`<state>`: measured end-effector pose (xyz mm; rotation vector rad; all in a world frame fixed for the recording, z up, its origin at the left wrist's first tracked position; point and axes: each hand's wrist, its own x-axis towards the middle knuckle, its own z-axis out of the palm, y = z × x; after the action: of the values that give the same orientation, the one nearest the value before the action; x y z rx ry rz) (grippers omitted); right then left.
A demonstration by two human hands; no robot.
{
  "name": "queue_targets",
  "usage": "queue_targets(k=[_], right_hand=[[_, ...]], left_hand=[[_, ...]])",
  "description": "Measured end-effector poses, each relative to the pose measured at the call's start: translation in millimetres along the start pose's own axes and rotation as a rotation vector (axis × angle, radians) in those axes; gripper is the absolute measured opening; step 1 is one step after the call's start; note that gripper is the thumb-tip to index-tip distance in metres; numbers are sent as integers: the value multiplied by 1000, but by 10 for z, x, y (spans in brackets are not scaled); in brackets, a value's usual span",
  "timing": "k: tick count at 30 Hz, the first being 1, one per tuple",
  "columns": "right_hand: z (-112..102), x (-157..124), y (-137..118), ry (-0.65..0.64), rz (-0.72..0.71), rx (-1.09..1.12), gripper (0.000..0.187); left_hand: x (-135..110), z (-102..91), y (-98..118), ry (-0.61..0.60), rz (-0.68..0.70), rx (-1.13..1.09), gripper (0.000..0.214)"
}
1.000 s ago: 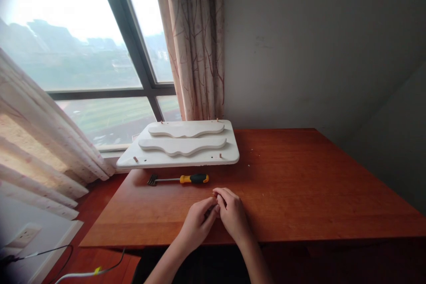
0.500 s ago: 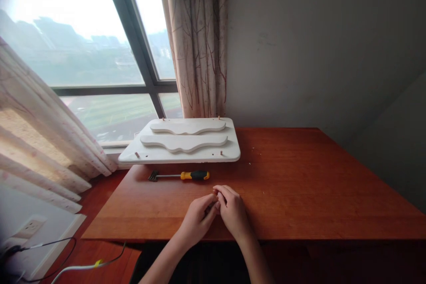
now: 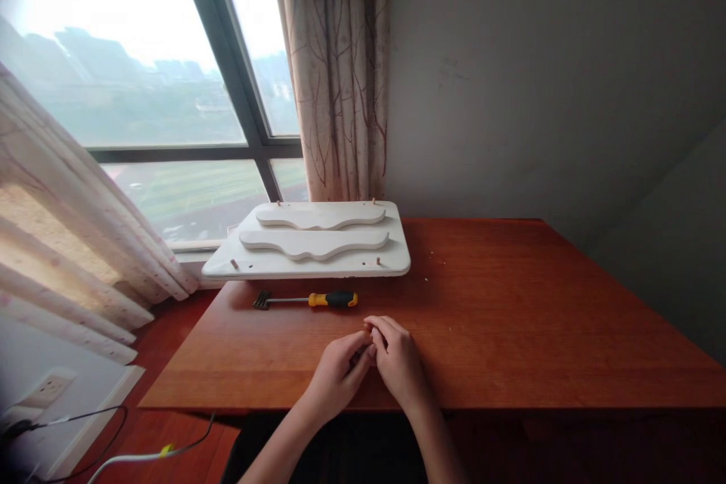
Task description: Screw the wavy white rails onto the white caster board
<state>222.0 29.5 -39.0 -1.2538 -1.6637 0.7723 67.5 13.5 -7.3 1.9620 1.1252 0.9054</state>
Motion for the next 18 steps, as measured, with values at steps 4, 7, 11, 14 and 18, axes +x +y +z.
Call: queue_targets(k=[4, 7, 11, 14, 18], right_hand=[[-1, -2, -8, -2, 2, -4, 31], [-3, 2, -29, 4, 1, 0, 31], [-1, 10, -42, 4, -3, 5, 31], [8, 13, -10, 10, -13, 2, 30], [14, 13, 26, 9, -12, -5, 30]], left_hand=[[1, -1, 0, 2, 4, 1, 22], [-2, 4, -10, 1, 7, 4, 21], [-4, 16, -29, -3, -1, 10, 22], [-5, 19, -35, -9, -2, 9, 22], [-9, 15, -36, -6, 6, 12, 22]])
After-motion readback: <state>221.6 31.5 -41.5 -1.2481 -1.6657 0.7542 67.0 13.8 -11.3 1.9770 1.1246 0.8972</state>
